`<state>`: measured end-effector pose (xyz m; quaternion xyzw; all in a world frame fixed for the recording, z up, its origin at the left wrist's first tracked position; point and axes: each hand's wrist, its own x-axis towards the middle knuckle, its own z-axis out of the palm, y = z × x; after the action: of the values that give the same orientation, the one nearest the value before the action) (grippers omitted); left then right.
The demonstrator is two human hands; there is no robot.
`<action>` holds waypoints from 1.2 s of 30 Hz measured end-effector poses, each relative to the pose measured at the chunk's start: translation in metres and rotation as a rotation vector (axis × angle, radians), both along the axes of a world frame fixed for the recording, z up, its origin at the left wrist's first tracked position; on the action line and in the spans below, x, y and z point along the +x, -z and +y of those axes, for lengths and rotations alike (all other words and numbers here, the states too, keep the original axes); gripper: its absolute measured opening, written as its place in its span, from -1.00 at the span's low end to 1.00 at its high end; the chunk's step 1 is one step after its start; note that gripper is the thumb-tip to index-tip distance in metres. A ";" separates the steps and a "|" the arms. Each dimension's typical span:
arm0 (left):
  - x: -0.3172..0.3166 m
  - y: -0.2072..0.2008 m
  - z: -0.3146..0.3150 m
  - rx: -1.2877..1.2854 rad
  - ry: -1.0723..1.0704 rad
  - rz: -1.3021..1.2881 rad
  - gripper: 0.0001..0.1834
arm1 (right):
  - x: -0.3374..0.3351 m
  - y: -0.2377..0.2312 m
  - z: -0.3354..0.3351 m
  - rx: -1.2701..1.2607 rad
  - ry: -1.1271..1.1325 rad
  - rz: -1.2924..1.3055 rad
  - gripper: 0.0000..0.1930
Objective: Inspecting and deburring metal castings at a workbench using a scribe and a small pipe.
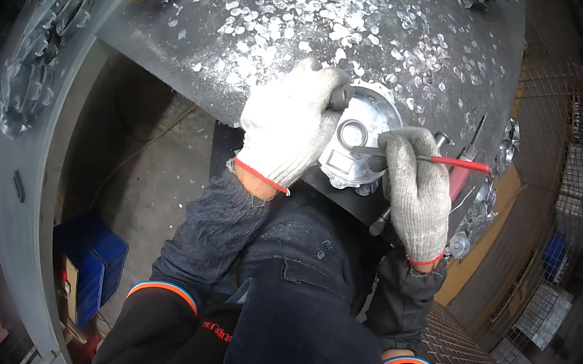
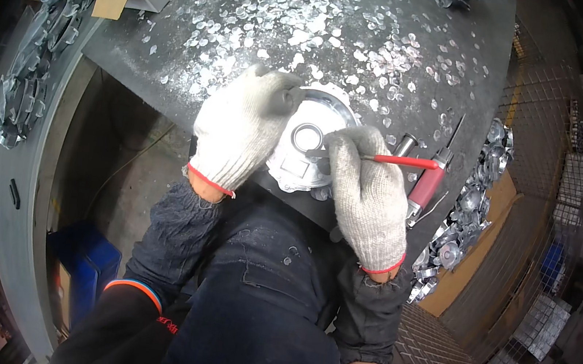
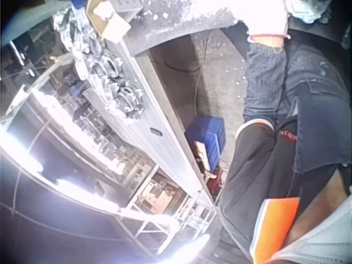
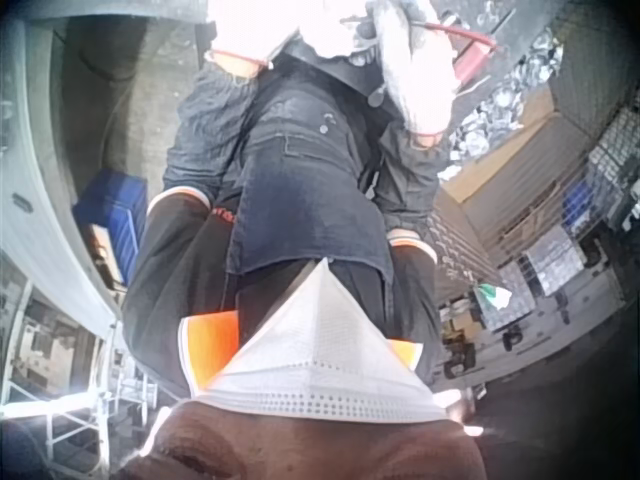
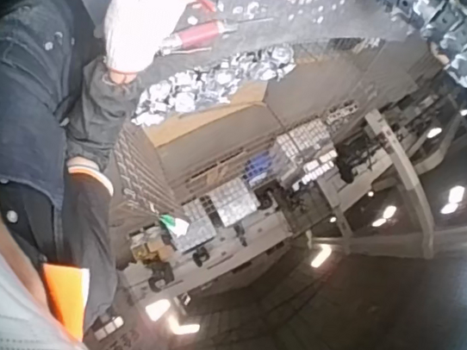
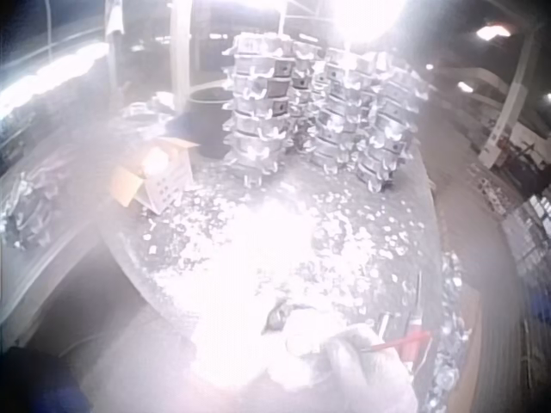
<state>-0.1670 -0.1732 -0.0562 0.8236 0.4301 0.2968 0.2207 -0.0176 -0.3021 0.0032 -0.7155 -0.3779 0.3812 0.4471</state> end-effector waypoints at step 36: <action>-0.004 0.004 -0.003 0.002 0.034 -0.070 -0.77 | -0.017 0.009 0.002 0.162 0.104 -0.230 -0.90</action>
<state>-0.1714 -0.1762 -0.0603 0.8200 0.4079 0.3219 0.2399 -0.0343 -0.3000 -0.0062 -0.7346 -0.4187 0.2412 0.4764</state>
